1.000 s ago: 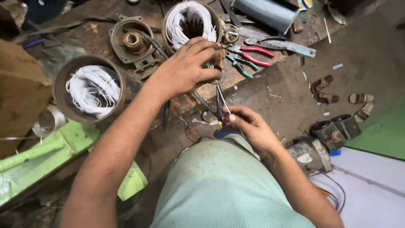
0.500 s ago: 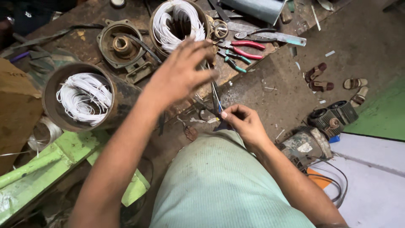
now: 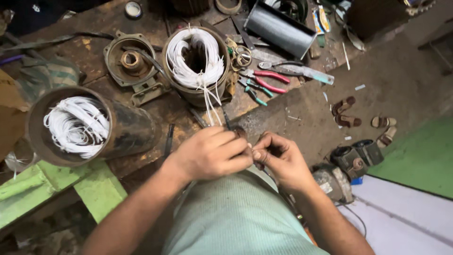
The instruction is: The person strips insulation from colored wires using pliers, twists the exposed ends, and wraps them with electrical tape. They handle multiple wires and repeatedly apply tape to secure the connections on a cluttered workbench.
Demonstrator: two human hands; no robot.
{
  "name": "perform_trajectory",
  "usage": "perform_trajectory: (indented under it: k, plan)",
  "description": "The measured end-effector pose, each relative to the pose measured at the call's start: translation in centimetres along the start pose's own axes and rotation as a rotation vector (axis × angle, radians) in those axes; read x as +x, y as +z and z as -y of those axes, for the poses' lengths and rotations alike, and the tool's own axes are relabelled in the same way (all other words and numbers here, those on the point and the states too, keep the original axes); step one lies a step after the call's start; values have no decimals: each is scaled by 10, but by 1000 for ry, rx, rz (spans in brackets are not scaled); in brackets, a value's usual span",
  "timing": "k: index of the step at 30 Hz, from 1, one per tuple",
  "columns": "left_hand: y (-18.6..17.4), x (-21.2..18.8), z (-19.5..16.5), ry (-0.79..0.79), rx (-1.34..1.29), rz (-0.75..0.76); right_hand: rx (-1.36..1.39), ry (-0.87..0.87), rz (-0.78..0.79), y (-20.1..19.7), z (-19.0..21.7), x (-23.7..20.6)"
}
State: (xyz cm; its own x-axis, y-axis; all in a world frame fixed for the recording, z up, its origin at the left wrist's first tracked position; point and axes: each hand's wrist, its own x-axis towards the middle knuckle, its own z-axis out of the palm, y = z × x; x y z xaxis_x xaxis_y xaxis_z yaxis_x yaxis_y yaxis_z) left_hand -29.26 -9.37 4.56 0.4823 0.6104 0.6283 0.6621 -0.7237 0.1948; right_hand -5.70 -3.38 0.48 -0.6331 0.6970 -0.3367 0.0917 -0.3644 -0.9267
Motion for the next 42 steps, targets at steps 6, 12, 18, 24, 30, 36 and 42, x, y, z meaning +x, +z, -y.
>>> perform_trajectory:
  k: [6,12,18,24,30,36,42]
  plan:
    - [22,21,-3,-387,152,-201,-189,-46,262,-73,19,38]
    - [20,35,-7,-924,402,-590,-547,61,223,-162,12,188]
    - [41,68,-18,-1083,243,-700,-1185,-307,-209,-146,28,314]
    - [68,96,-34,-1013,276,-638,-1310,-260,-270,-145,41,334]
    - [105,110,-40,-1071,117,-789,-1135,-130,-220,-162,61,339]
    - [115,115,-37,-1058,160,-713,-1310,-239,-191,-159,63,336]
    - [106,114,-33,-986,283,-652,-680,-42,-75,-171,56,348]
